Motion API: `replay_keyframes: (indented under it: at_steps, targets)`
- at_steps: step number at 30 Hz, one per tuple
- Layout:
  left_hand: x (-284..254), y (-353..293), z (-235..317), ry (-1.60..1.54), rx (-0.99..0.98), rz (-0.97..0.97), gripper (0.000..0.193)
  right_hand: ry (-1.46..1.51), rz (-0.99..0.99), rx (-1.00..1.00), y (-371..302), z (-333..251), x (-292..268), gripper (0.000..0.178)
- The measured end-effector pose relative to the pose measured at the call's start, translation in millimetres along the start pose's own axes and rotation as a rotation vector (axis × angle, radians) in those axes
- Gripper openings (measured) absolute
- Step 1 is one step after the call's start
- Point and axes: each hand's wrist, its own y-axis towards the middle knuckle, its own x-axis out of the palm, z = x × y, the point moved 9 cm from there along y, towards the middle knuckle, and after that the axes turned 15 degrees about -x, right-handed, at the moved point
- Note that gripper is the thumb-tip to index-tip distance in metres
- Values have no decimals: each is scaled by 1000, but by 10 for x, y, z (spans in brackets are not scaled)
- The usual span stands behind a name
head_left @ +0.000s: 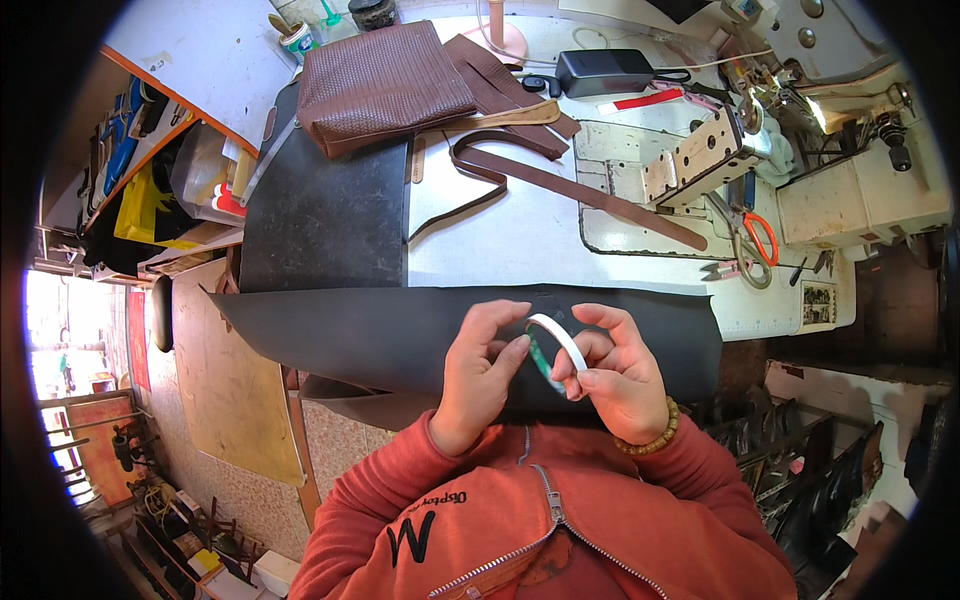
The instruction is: The person places a black leather piece on a workbench, then aligns and attaches a brown leather strap to its edge using a white adhesive strip. They smooth the strap and press it into place, then use a stapler to secure the strap to the leather piece.
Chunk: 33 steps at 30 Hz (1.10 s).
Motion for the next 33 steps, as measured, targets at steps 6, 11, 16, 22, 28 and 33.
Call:
replay_keyframes:
  at_steps: [6, 11, 16, 22, 28, 33]
  targets:
    - [83, -144, 508, 399, 345, -111, 35, -78, -83, 83, -19, -1, -2, 50]
    - [150, -175, 554, 346, 389, -195, 22, -180, -47, 37, 23, -4, -70, 44]
    - [142, -165, 382, 262, 218, -191, 16, -255, -22, 11, 25, -22, -109, 41]
    - [171, -163, 318, 239, 165, -222, 18, -273, -41, -29, 35, -80, -98, 40]
    - [201, -169, 333, 257, 194, -286, 19, -256, -41, -34, 21, -58, -124, 40]
    - [238, -157, 184, 80, 2, -390, 22, -326, -2, -56, 49, -49, -171, 40]
